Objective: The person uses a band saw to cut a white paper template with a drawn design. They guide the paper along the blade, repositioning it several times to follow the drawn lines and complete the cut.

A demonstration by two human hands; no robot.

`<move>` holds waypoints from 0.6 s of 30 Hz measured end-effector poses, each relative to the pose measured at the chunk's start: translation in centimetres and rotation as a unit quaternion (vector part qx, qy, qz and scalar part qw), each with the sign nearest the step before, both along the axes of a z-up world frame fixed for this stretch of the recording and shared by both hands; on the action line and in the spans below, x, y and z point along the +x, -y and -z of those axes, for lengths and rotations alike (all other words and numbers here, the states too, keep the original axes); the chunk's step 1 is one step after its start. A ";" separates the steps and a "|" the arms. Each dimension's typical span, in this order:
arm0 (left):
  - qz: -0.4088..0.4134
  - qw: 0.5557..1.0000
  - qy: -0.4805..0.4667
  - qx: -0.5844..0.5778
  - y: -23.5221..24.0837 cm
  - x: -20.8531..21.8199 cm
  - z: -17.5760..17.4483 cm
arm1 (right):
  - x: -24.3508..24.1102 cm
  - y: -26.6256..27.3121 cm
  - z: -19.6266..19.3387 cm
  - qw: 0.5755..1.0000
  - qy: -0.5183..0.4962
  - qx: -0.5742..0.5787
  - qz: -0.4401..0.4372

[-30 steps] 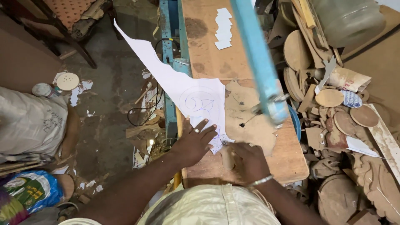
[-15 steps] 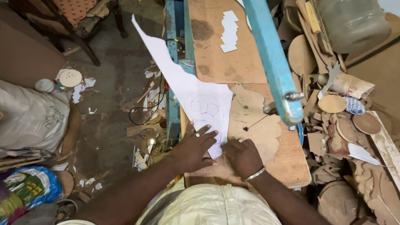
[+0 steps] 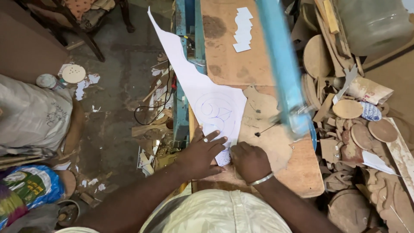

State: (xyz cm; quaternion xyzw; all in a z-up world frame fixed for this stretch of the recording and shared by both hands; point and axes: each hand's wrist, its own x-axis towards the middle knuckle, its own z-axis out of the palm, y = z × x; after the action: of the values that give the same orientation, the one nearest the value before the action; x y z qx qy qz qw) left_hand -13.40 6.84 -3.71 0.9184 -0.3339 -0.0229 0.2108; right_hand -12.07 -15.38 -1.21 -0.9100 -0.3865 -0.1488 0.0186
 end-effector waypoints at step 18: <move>-0.009 1.000 -0.026 0.013 0.0 0.1 -0.5 | 0.0 -0.5 1.0 0.984 -0.123 0.064 0.112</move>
State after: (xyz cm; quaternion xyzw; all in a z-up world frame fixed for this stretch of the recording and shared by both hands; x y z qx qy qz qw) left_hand -13.28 6.81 -3.23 0.9232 -0.3197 -0.0488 0.2076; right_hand -12.12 -14.89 -2.16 -0.9558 -0.2665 -0.0616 0.1076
